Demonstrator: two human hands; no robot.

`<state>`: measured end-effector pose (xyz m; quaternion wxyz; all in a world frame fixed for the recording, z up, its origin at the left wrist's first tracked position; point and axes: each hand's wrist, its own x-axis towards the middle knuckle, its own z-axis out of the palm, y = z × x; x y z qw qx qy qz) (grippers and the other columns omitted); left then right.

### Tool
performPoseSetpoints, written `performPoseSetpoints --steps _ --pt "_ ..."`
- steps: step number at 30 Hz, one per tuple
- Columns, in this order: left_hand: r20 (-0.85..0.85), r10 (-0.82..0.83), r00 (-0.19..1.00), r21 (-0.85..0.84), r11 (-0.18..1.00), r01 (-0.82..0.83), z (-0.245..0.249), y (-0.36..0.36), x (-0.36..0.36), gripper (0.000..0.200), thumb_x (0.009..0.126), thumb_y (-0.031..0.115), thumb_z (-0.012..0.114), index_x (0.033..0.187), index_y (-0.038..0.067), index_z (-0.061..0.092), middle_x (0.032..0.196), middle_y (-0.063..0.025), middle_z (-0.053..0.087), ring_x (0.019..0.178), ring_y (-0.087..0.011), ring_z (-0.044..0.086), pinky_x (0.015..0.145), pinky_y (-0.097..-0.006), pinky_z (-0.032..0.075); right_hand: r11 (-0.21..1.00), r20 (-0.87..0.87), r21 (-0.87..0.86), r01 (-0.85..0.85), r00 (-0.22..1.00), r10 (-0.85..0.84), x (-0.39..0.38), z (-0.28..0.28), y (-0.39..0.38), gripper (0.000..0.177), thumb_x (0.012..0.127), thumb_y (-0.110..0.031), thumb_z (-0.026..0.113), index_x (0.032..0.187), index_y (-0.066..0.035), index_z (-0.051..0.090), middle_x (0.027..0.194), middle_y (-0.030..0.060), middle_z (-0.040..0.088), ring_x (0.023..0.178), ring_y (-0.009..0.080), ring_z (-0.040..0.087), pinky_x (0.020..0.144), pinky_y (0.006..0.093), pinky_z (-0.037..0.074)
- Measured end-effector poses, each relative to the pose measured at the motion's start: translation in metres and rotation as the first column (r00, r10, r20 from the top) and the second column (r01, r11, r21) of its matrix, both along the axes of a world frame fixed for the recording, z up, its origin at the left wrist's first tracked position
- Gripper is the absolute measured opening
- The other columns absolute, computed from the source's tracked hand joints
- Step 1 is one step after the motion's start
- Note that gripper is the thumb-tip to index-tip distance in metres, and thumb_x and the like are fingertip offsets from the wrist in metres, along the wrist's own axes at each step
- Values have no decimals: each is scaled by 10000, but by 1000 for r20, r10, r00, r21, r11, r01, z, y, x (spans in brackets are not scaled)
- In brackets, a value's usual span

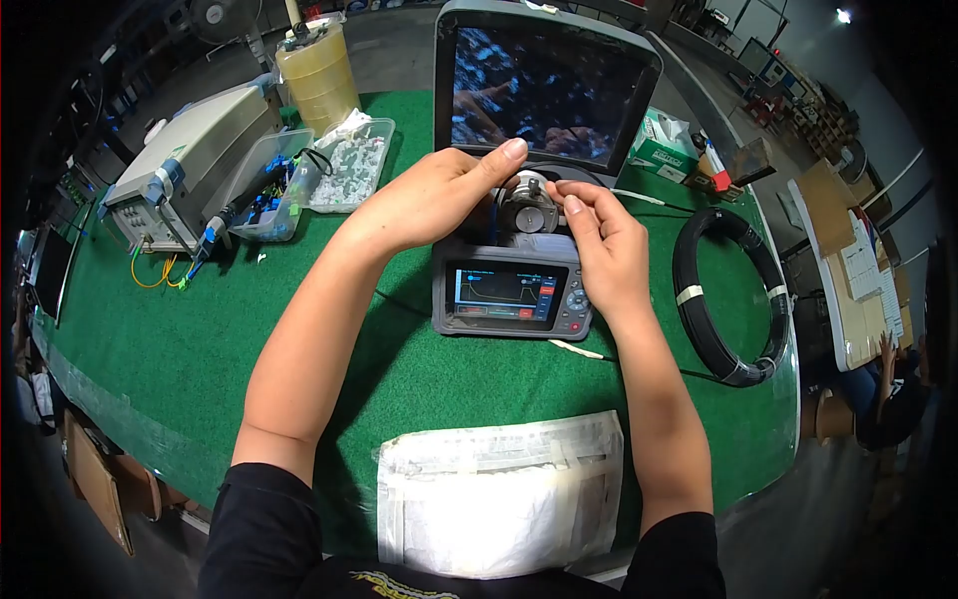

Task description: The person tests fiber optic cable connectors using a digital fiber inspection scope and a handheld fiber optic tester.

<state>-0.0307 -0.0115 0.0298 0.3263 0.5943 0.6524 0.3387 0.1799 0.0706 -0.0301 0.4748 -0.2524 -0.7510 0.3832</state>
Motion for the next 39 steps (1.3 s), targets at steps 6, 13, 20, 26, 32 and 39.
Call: performPoseSetpoints --steps 6,13,20,26,32,39 --pt "-13 3 1000 9 1000 -3 -1 -1 3 802 1038 647 391 1192 -74 706 994 -146 735 932 -157 607 884 -314 483 1000 17 -18 3 1000 -3 0 2 0 220 1009 -178 621 1128 -19 715 912 99 779 828 89 689 744 268 526" --pt "-39 33 999 40 999 -31 -1 -1 7 796 1033 642 416 1206 -84 694 1009 -178 733 982 -179 630 913 -327 491 1000 22 2 25 999 -25 0 4 -3 217 1007 -187 630 1114 -22 723 875 87 774 795 77 678 713 263 514" --pt "-66 33 997 33 999 -31 0 -2 8 758 1036 626 430 1189 -60 712 882 -125 713 866 -173 610 832 -330 498 1000 35 3 24 999 -24 1 4 -2 224 1005 -198 636 1112 -23 724 859 83 769 793 79 678 714 263 513" --pt "-73 20 997 -12 1000 -21 3 -2 9 730 1041 609 435 1204 -47 711 904 -130 720 888 -173 617 845 -329 499 1000 30 7 26 999 -26 1 3 -1 240 1009 -214 634 1116 -18 721 861 85 769 793 82 675 729 263 517" --pt "-28 0 1000 35 999 1 -6 -6 5 693 1060 569 420 1278 -38 673 1169 -181 716 1110 -188 612 1003 -311 458 997 -12 -62 -41 999 40 5 -4 1 278 1018 -236 626 1159 -11 708 927 73 764 863 92 676 779 268 518" --pt "407 -70 911 260 965 -43 -64 -23 -4 525 1094 403 420 1385 -20 533 1246 -97 633 1104 -164 606 1013 -318 451 999 -45 -38 -14 999 12 22 -16 -14 371 1040 -237 590 1319 8 593 1221 136 666 1108 170 626 961 326 500"
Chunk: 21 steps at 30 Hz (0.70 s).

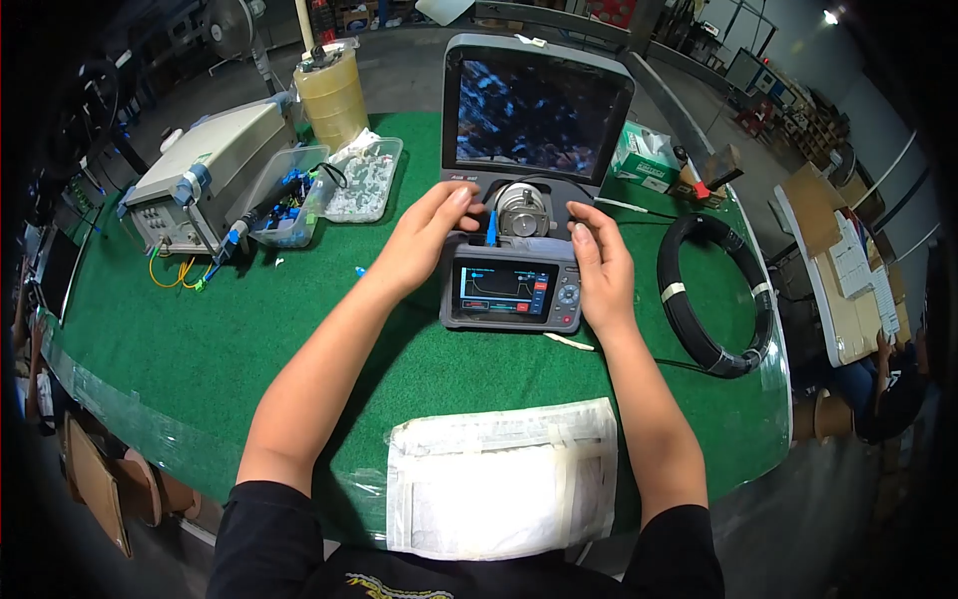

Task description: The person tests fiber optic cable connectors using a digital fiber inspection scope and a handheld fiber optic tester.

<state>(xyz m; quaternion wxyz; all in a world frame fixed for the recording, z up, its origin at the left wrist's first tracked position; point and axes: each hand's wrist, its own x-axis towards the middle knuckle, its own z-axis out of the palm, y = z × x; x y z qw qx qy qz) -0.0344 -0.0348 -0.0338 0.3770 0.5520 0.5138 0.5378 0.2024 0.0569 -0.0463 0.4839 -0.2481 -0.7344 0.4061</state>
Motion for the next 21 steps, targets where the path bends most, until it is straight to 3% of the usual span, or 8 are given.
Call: performPoseSetpoints --steps 2,4,6,8,9,11,18,21 --pt "98 167 981 113 978 -177 -14 -21 14 514 1077 362 454 1433 -9 472 1292 -126 608 1178 -190 583 1058 -348 421 999 -55 -53 -8 998 5 7 -10 -3 407 1045 -242 580 1367 7 551 1297 157 629 1174 189 604 995 345 491" --pt "40 170 985 156 972 -174 -20 -41 22 615 1022 341 539 1510 10 367 1425 -187 523 1340 -246 476 1145 -401 332 997 -89 -70 35 995 -41 13 -22 -7 464 1055 -248 556 1434 3 466 1416 191 537 1262 226 553 1049 372 464" --pt "57 158 986 224 960 -167 -30 -52 28 699 1003 289 618 1555 27 279 1486 -211 436 1330 -273 499 1112 -402 410 997 -27 -61 43 999 -44 20 -31 -17 523 1061 -241 535 1500 -5 375 1448 213 505 1284 243 542 1073 370 439" --pt "111 121 986 183 973 -140 -37 -61 33 830 964 272 666 1599 41 183 1537 -226 365 1378 -285 457 1137 -416 382 997 -57 -57 -43 998 40 22 -36 -31 583 1064 -236 524 1542 4 292 1456 235 490 1293 254 533 1085 371 424" --pt "82 113 990 208 970 -128 -41 -64 37 875 947 269 683 1608 44 156 1551 -230 347 1390 -294 443 1146 -424 367 991 -47 -124 -48 998 43 23 -32 -39 648 1054 -225 534 1568 16 222 1445 247 491 1291 255 532 1088 366 410" --pt "-7 120 993 255 960 -114 -46 -63 39 990 888 238 725 1626 45 94 1583 -234 314 1415 -318 416 1173 -443 325 994 -49 -99 -55 998 50 23 -34 -39 657 1045 -219 542 1568 18 223 1438 246 495 1283 255 536 1083 366 412" --pt "-85 167 982 190 970 -149 -49 -65 40 1007 844 146 698 1623 25 71 1574 -259 331 1406 -339 440 1173 -438 326 995 -4 -72 -65 998 65 25 -37 -41 712 1008 -196 566 1581 27 207 1407 241 525 1271 275 551 1072 377 420" --pt "-88 214 973 175 965 -197 -47 -70 46 1011 837 49 656 1628 39 27 1548 -221 355 1389 -285 428 1168 -392 309 998 27 -40 -43 999 44 26 -43 -41 725 996 -188 566 1584 29 201 1395 248 539 1265 296 563 1073 389 424"
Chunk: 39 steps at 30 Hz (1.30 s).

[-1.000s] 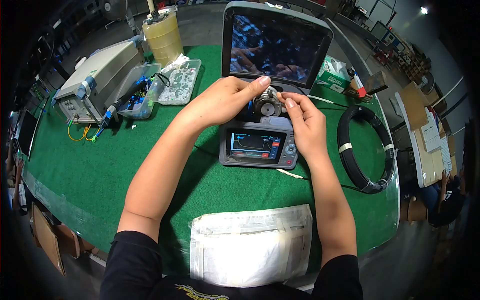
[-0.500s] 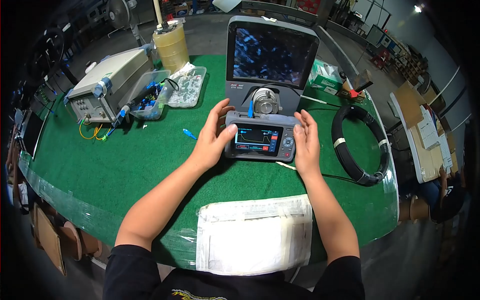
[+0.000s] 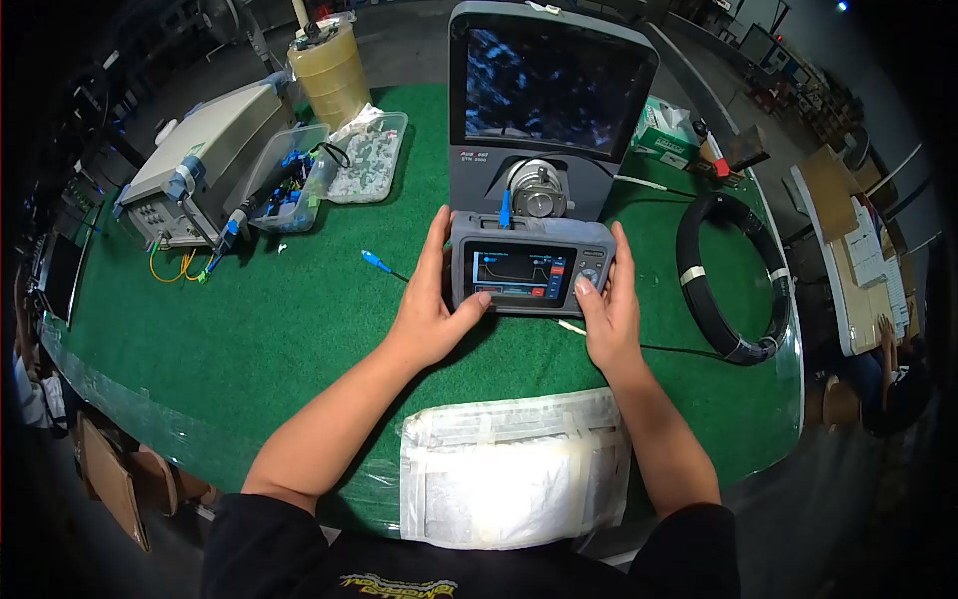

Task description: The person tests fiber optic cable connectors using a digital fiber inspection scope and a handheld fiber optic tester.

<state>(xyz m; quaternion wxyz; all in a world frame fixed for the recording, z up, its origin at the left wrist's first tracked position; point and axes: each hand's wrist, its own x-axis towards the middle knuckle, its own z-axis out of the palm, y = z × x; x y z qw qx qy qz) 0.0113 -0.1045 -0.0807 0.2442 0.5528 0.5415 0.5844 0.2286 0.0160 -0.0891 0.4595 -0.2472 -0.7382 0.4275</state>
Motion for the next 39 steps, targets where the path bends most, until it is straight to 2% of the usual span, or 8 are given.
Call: performPoseSetpoints --steps 7,10,17,25,30,32,35,39 --pt "-82 27 996 -10 1000 -28 1 -5 3 1005 829 128 709 1620 29 97 1475 -271 450 1321 -348 529 1104 -436 419 1000 10 13 10 1000 -11 2 1 -1 726 983 -171 562 1585 26 207 1383 254 554 1252 316 577 1066 402 433" --pt "40 -24 999 -75 997 27 7 -7 5 985 848 35 657 1626 37 54 1493 -211 426 1346 -270 472 1146 -388 344 1000 14 24 10 1000 -11 1 1 0 727 984 -178 566 1586 20 210 1374 257 558 1253 321 577 1067 406 432" --pt "-98 61 993 -14 998 -62 5 -3 6 946 873 57 673 1622 40 96 1493 -209 424 1339 -262 476 1140 -386 356 1000 -5 -3 -9 1000 9 1 6 1 725 985 -186 582 1580 17 222 1353 238 569 1226 287 586 1049 384 445" --pt "0 54 999 -3 999 -54 8 9 1 768 895 89 671 1559 41 288 1523 -136 427 1335 -236 478 1149 -368 345 1000 -31 -25 -13 999 12 -1 1 3 741 969 -193 612 1572 17 237 1337 230 568 1199 280 592 1040 387 451" --pt "173 36 984 -45 999 -29 13 9 3 661 918 74 644 1512 57 354 1434 -108 489 1240 -184 527 1057 -335 429 998 -14 -49 -24 1000 23 -2 6 1 746 963 -186 623 1567 22 238 1342 231 563 1211 279 584 1048 391 446" --pt "177 81 981 29 996 -88 10 13 1 571 917 67 660 1444 67 441 1213 -104 597 964 -133 619 850 -299 524 996 -50 -80 -45 998 41 -3 8 -1 748 962 -173 626 1565 29 231 1351 231 556 1223 276 580 1055 391 443" --pt "228 61 972 -46 998 -52 14 12 1 558 929 33 628 1448 46 424 1295 -64 526 1101 -130 564 962 -308 467 997 -43 -74 -36 999 33 -4 7 0 746 966 -164 625 1563 37 225 1356 228 552 1234 272 574 1061 390 441" --pt "202 88 976 -47 996 -80 14 14 2 557 920 33 637 1437 46 432 1288 -62 530 1084 -122 564 951 -302 467 996 -59 -82 -38 998 33 -4 8 -1 740 969 -160 621 1561 41 225 1358 226 550 1231 267 573 1062 389 441"
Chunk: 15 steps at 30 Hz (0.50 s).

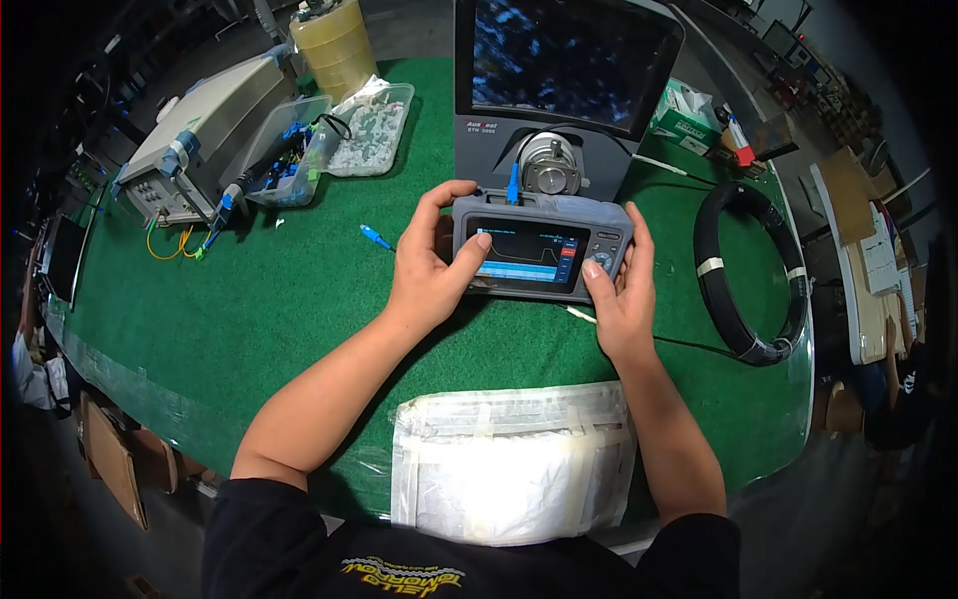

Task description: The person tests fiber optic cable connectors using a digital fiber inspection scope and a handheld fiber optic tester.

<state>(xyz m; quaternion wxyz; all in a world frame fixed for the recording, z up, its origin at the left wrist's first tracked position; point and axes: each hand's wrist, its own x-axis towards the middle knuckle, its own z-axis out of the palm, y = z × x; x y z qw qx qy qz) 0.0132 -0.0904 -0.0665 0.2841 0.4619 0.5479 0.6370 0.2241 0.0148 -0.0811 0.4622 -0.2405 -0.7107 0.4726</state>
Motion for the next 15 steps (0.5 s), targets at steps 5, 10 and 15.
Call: performPoseSetpoints --steps 5,10,15 --pt "-75 45 996 113 993 -37 -8 2 -1 544 879 46 659 1391 59 473 1185 -90 601 975 -133 619 836 -299 523 1000 -19 -12 -9 1000 9 0 -2 1 743 967 -150 620 1562 42 219 1357 219 552 1219 256 576 1063 385 439" --pt "-78 54 995 71 996 -48 -5 2 -2 561 868 47 659 1394 59 465 1184 -100 603 988 -152 627 861 -318 526 1000 -9 -17 -4 1000 4 0 -1 1 750 965 -151 621 1565 41 214 1364 218 548 1223 253 574 1063 383 440" --pt "-4 1 1000 -23 1000 -1 -4 1 -3 596 908 116 684 1438 51 420 1309 -71 513 1075 -128 542 951 -296 454 998 -3 -63 -14 1000 13 -1 -1 -2 756 966 -156 623 1572 26 211 1383 218 535 1237 257 565 1074 387 434"
